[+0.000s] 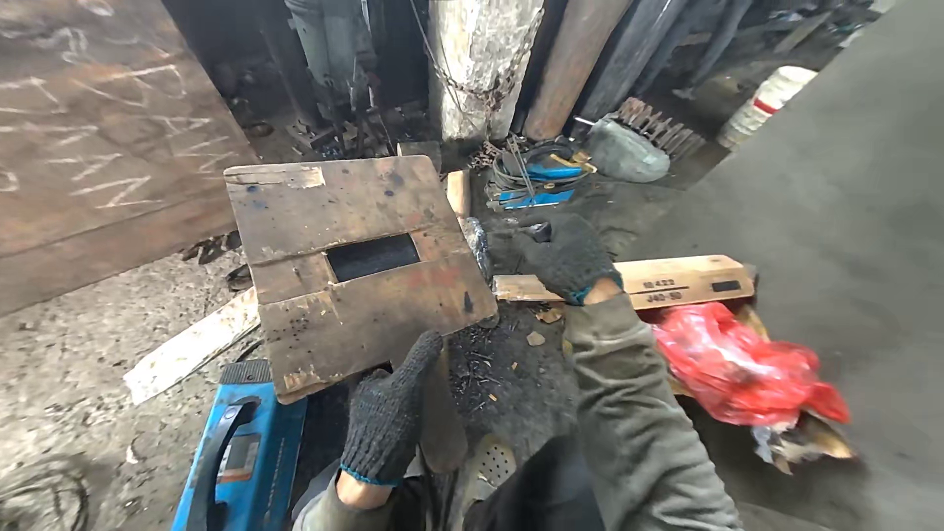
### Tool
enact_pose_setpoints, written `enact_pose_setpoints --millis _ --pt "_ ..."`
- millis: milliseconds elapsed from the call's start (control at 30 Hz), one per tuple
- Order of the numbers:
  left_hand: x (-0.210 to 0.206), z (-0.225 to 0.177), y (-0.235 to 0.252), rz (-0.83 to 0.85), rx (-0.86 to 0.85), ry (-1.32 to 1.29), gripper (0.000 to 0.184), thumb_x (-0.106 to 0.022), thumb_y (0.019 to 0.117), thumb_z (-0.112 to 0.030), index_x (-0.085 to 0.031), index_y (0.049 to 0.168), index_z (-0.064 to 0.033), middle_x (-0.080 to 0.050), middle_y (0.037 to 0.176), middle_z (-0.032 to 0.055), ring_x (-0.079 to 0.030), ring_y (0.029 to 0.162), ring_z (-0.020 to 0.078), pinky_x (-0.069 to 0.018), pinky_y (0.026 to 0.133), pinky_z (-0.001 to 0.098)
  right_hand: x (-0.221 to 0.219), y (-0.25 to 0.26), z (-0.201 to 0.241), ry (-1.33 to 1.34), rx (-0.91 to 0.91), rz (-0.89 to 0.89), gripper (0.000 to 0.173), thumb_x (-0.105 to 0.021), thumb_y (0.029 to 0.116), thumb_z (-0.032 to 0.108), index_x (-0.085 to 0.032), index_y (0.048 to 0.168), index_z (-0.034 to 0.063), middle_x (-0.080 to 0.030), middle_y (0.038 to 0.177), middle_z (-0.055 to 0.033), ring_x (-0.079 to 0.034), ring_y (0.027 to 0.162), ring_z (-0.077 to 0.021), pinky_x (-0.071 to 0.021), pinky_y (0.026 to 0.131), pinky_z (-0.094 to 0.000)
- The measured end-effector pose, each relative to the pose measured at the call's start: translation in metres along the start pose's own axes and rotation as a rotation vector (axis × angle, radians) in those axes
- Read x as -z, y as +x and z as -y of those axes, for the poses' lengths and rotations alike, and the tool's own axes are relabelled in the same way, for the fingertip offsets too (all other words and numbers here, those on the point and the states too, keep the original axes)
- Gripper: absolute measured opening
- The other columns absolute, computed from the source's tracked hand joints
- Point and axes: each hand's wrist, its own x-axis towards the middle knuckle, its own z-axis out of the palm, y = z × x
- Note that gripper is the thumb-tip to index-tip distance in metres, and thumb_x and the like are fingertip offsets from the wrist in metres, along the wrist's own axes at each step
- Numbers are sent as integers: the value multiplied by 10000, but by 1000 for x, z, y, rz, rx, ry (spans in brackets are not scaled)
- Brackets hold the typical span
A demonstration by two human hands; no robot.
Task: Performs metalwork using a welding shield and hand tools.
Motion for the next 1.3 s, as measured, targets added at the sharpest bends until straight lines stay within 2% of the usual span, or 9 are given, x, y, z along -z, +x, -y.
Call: enact_pose_setpoints --millis 167,367,500,633,733,833,1100,1233,1300 --pt "-2 0 -3 17 -15 -11 298 -788 873 -411 -758 903 -116 -723 766 -9 -702 711 107 -606 666 338 -48 -1 -37 0 66 -78 346 -644 976 509 -714 1225 279 -746 1005 -87 -725 878 -279 -588 776 -581" --pt "1 2 -2 6 4 -31 297 -788 878 -396 -752 910 -103 -726 782 3 -707 730 117 -608 685 346 -37 -5 -24 -18 68 -91 314 -656 976 421 -723 1217 230 -744 978 -102 -722 863 -292 -585 777 -578" --pt "0 1 -1 -12 -3 -22 318 -795 870 -405 -753 943 -98 -735 811 7 -714 755 117 -616 705 353 -27 -3 -15 -4 -29 -11 351 -637 979 445 -727 1241 230 -739 1102 -102 -702 1026 -307 -551 905 -596" --pt "1 -1 -2 -10 23 -3 323 -790 866 -422 -749 927 -107 -726 794 -4 -710 746 114 -611 694 352 -48 -3 -43 0 113 -147 295 -647 981 441 -731 1186 247 -739 936 -95 -716 809 -276 -586 718 -556" --pt "1 -2 -3 13 36 1 344 -781 872 -442 -751 898 -101 -714 752 11 -698 691 134 -603 649 370 -27 -3 -15 61 -80 19 291 -670 989 347 -734 1236 208 -740 1038 -134 -704 946 -311 -546 876 -586" --pt "3 0 -2 15 31 -7 346 -787 861 -448 -751 904 -107 -720 763 9 -705 705 133 -609 659 368 -36 -4 -43 64 39 -80 316 -672 966 440 -717 1209 243 -722 895 -105 -690 711 -260 -576 640 -521" --pt "2 -1 -2 13 34 -51 337 -790 863 -428 -758 932 -100 -730 779 18 -713 717 141 -613 669 368 -31 -9 -40 62 -12 -14 310 -675 974 420 -713 1226 244 -733 942 -105 -699 738 -265 -584 670 -524" --pt "0 -3 -3 -8 12 -29 326 -788 868 -409 -755 953 -96 -733 804 11 -714 746 127 -611 694 359 -43 -6 -40 120 -113 115 349 -656 1004 341 -668 1293 146 -706 1062 -200 -692 819 -342 -566 763 -568" --pt "0 -4 -4 -17 21 -14 337 -793 864 -422 -754 947 -98 -731 796 10 -712 739 128 -610 689 365 -38 -8 -34 83 -58 34 331 -649 994 399 -695 1263 212 -728 1020 -143 -710 809 -301 -588 731 -544"
